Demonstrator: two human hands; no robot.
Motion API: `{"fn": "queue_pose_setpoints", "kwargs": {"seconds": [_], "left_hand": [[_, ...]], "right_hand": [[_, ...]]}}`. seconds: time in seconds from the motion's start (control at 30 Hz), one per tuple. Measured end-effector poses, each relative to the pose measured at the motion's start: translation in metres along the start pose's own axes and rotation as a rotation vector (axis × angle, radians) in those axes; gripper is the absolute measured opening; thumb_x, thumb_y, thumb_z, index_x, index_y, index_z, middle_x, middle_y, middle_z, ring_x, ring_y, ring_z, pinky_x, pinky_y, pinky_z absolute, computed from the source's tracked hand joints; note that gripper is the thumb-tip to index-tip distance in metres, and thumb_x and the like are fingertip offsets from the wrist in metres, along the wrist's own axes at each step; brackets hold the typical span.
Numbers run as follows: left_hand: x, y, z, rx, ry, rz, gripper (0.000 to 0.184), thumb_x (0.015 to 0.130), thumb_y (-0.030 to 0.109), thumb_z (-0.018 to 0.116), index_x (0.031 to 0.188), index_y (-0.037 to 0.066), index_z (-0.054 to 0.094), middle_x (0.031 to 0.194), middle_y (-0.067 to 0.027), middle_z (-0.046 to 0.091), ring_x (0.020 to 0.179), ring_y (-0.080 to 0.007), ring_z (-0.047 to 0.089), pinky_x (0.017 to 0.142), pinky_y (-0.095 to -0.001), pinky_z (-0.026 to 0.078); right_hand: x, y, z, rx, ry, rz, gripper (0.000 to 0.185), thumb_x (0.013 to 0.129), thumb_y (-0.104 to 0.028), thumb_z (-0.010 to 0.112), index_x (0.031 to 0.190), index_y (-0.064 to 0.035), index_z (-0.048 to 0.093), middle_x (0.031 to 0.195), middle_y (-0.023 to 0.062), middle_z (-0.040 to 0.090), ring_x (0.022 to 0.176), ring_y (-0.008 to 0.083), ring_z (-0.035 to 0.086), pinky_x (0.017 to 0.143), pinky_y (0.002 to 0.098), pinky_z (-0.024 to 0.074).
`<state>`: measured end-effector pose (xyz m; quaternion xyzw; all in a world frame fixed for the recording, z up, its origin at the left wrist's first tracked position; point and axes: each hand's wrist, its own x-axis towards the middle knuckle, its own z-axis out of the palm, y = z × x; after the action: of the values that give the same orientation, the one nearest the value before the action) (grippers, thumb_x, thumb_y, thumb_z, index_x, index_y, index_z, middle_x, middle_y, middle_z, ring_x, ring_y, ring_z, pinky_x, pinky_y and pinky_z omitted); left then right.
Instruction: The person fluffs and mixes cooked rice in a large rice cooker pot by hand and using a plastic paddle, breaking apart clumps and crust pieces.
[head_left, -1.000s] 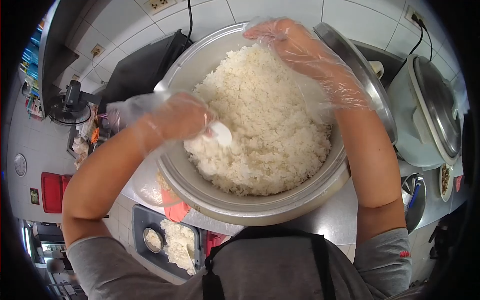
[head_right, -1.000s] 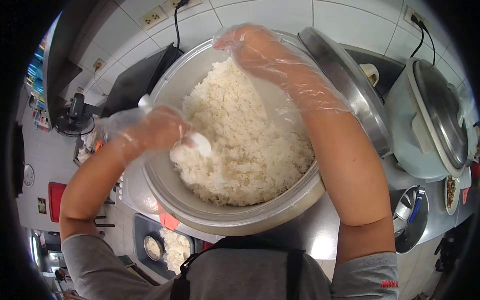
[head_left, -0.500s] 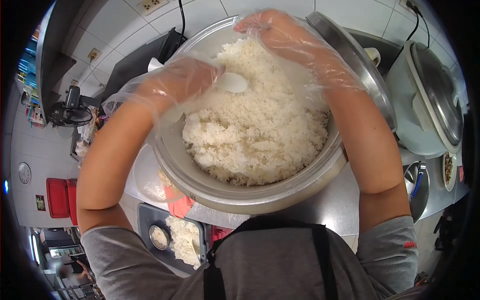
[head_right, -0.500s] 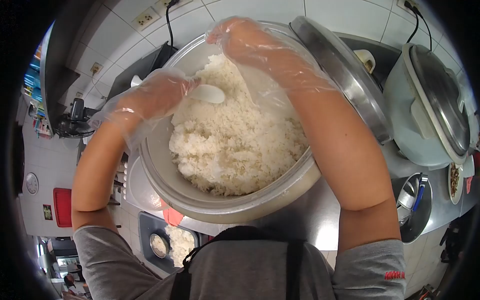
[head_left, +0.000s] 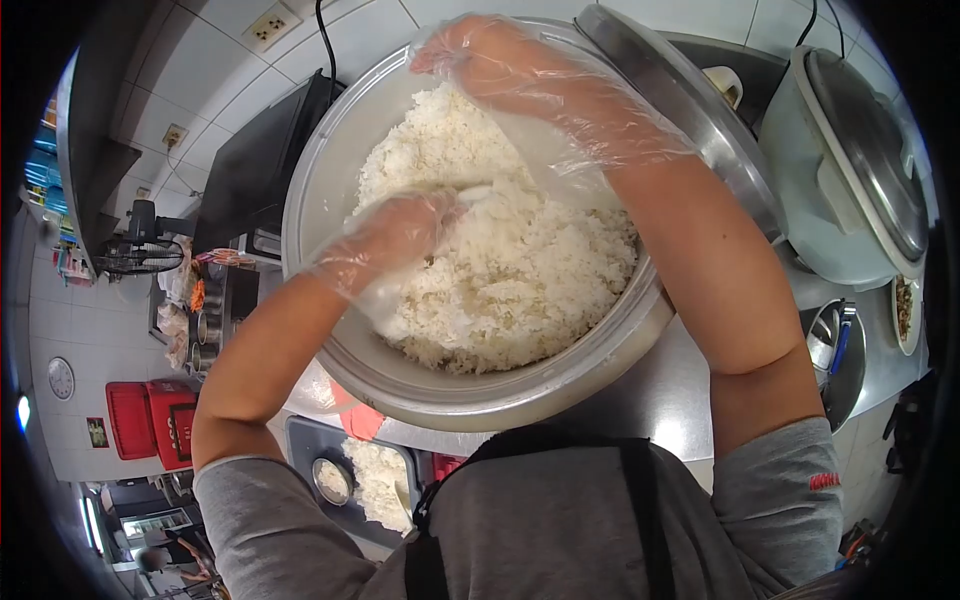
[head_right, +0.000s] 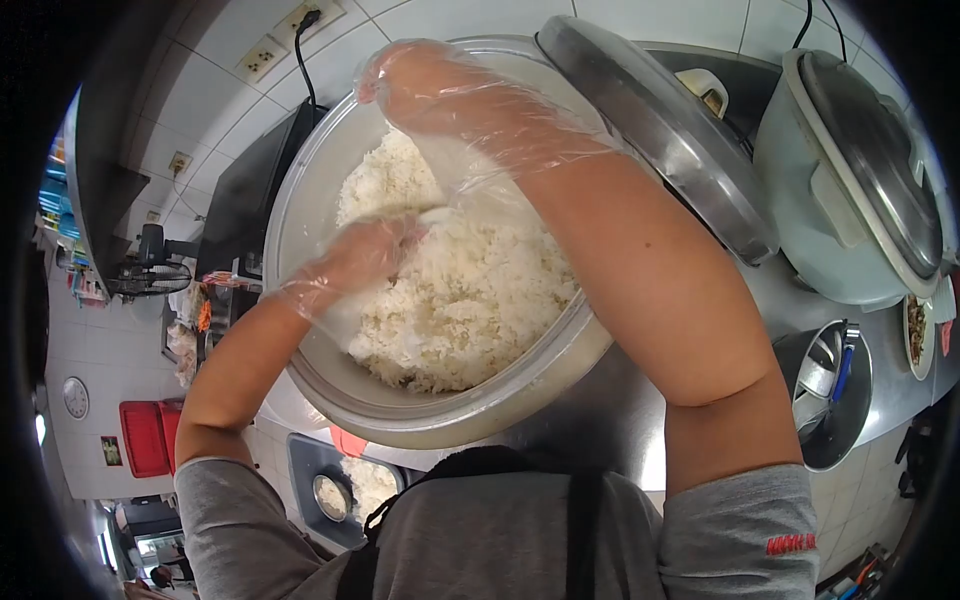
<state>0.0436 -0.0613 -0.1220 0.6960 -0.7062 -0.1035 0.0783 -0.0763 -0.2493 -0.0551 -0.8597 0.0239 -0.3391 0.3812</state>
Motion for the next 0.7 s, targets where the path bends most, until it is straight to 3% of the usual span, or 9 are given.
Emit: {"fn": "queue_pose_setpoints", "kwargs": {"seconds": [0.1,0.17,0.3,0.33,0.43,0.53,0.6,0.67,0.7], "left_hand": [[-0.020,0.029,-0.009,0.085,-0.261,-0.150,0.042,0.096,0.035,0.054,0.121,0.002,0.058,0.080,-0.0068,0.059,0.075,-0.0183,0.060,0.074,-0.0273,0.052],[-0.032,0.038,-0.018,0.204,-0.315,-0.160,0.039,0.095,0.035,0.056,0.119,0.004,0.058,0.078,-0.0053,0.059,0.070,-0.0173,0.060,0.069,-0.0279,0.053],[-0.075,0.026,-0.052,0.682,0.134,0.464,0.022,0.093,0.026,0.059,0.107,0.009,0.062,0.075,-0.0049,0.062,0.059,-0.0168,0.061,0.057,-0.0329,0.053],[-0.080,0.026,-0.062,0.796,0.255,0.618,0.018,0.092,0.024,0.059,0.104,0.010,0.062,0.074,-0.0047,0.062,0.056,-0.0167,0.061,0.054,-0.0342,0.053],[-0.059,0.019,-0.103,0.784,-0.466,0.165,0.016,0.089,0.016,0.060,0.103,0.009,0.063,0.071,-0.0055,0.062,0.056,-0.0187,0.060,0.053,-0.0351,0.052],[-0.029,0.022,-0.096,0.892,-0.283,0.056,0.018,0.090,0.014,0.056,0.105,0.008,0.062,0.069,-0.0052,0.061,0.060,-0.0217,0.062,0.055,-0.0345,0.051],[-0.009,0.022,-0.075,0.240,-0.129,-0.166,0.020,0.093,0.017,0.052,0.108,0.007,0.061,0.066,-0.0067,0.060,0.062,-0.0231,0.062,0.054,-0.0353,0.050],[0.011,0.010,-0.047,0.171,-0.090,-0.149,0.023,0.095,0.018,0.048,0.111,0.007,0.060,0.066,-0.0080,0.060,0.064,-0.0244,0.063,0.055,-0.0359,0.049],[0.022,-0.001,-0.029,0.426,-0.127,-0.028,0.024,0.096,0.019,0.046,0.112,0.007,0.059,0.066,-0.0085,0.061,0.066,-0.0251,0.064,0.056,-0.0362,0.050]], "right_hand": [[0.001,0.001,0.002,0.036,-0.007,0.007,0.026,0.084,-0.005,0.046,0.096,-0.0078,0.069,0.106,0.0112,0.067,0.105,0.0257,0.062,0.093,0.0352,0.0491],[-0.012,-0.010,-0.008,0.062,-0.035,0.007,0.025,0.092,-0.013,0.048,0.106,-0.0069,0.068,0.109,0.0117,0.067,0.109,0.0254,0.060,0.098,0.0362,0.0448],[-0.006,-0.007,-0.004,-0.018,-0.109,0.030,0.025,0.096,-0.020,0.051,0.109,-0.0073,0.068,0.109,0.0102,0.067,0.110,0.0233,0.060,0.098,0.0361,0.0447],[0.002,0.005,0.006,-0.042,-0.064,0.009,0.021,0.094,-0.014,0.051,0.104,-0.0066,0.067,0.105,0.0112,0.067,0.104,0.0232,0.061,0.093,0.0353,0.0461],[0.016,0.040,0.034,-0.033,0.021,-0.025,0.018,0.089,-0.003,0.050,0.097,-0.0066,0.067,0.098,0.0130,0.067,0.094,0.0234,0.062,0.085,0.0345,0.0487],[0.017,0.042,0.034,0.090,-0.013,-0.004,0.019,0.089,-0.005,0.051,0.098,-0.0088,0.067,0.099,0.0134,0.067,0.096,0.0254,0.062,0.089,0.0365,0.0481],[0.012,0.021,0.021,0.121,-0.055,0.001,0.018,0.089,-0.007,0.052,0.098,-0.0081,0.067,0.102,0.0147,0.067,0.098,0.0274,0.062,0.091,0.0377,0.0473],[0.010,0.013,0.013,0.104,-0.070,0.011,0.018,0.089,-0.007,0.053,0.098,-0.0083,0.067,0.102,0.0146,0.067,0.098,0.0275,0.062,0.091,0.0378,0.0475],[0.009,0.011,0.011,0.097,-0.074,0.015,0.018,0.089,-0.007,0.053,0.098,-0.0084,0.067,0.102,0.0146,0.067,0.098,0.0276,0.062,0.091,0.0378,0.0477]]}}
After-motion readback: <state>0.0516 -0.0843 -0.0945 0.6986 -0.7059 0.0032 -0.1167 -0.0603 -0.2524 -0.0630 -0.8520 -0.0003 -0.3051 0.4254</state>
